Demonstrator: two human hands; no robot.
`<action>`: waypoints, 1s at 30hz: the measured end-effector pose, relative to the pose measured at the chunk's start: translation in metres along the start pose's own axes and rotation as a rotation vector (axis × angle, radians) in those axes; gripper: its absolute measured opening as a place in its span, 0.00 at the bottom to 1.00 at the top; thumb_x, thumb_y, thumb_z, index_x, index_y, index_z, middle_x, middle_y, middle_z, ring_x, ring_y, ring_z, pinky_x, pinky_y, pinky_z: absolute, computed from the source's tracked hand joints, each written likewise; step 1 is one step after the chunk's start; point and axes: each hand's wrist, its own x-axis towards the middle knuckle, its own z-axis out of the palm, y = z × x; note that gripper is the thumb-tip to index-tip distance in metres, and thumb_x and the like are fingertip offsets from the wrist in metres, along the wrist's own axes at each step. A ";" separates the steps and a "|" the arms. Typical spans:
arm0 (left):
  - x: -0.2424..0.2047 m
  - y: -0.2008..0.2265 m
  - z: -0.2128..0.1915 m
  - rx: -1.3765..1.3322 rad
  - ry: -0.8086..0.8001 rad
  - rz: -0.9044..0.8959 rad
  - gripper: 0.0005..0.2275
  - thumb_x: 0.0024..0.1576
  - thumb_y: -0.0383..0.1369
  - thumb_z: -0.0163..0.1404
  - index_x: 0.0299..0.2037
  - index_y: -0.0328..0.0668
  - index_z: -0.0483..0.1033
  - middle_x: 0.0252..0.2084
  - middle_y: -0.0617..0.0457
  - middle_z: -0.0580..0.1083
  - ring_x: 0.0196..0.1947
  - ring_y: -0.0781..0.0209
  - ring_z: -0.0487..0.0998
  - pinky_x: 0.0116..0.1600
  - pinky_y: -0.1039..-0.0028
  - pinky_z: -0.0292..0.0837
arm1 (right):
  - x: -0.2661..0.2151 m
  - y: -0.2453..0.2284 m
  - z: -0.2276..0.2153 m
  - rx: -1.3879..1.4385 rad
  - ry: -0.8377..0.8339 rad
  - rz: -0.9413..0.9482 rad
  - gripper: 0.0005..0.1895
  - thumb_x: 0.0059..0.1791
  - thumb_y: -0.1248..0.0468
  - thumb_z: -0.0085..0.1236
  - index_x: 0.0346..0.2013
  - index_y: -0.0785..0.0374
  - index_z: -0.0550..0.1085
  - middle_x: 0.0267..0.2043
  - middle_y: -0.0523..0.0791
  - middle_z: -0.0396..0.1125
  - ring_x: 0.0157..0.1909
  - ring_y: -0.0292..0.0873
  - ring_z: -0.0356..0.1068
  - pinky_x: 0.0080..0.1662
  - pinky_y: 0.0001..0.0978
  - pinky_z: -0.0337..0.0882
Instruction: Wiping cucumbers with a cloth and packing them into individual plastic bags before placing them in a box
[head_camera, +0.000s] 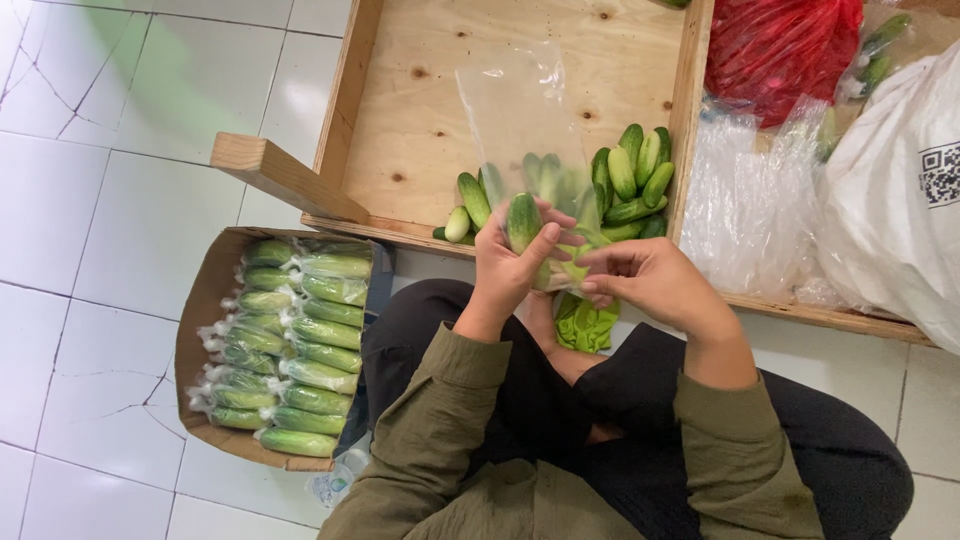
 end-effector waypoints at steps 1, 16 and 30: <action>0.000 0.003 0.000 0.002 -0.001 -0.001 0.13 0.61 0.25 0.56 0.52 0.27 0.67 0.41 0.30 0.78 0.36 0.42 0.85 0.33 0.64 0.85 | -0.003 -0.013 -0.003 0.002 0.000 -0.001 0.13 0.43 0.72 0.71 0.41 0.73 0.82 0.31 0.51 0.75 0.32 0.38 0.71 0.34 0.32 0.77; -0.008 0.019 0.011 0.183 -0.518 -0.542 0.12 0.55 0.29 0.61 0.45 0.38 0.74 0.38 0.50 0.77 0.34 0.55 0.85 0.39 0.72 0.85 | -0.022 -0.034 -0.053 0.314 0.599 -0.347 0.10 0.54 0.60 0.65 0.41 0.64 0.79 0.36 0.47 0.73 0.30 0.38 0.67 0.38 0.23 0.71; -0.001 0.006 0.000 0.081 -0.075 -0.123 0.16 0.60 0.28 0.58 0.57 0.30 0.74 0.52 0.38 0.79 0.52 0.53 0.81 0.55 0.65 0.79 | 0.000 -0.019 0.010 0.114 0.273 -0.270 0.20 0.51 0.62 0.65 0.52 0.72 0.75 0.41 0.54 0.72 0.40 0.42 0.73 0.42 0.35 0.79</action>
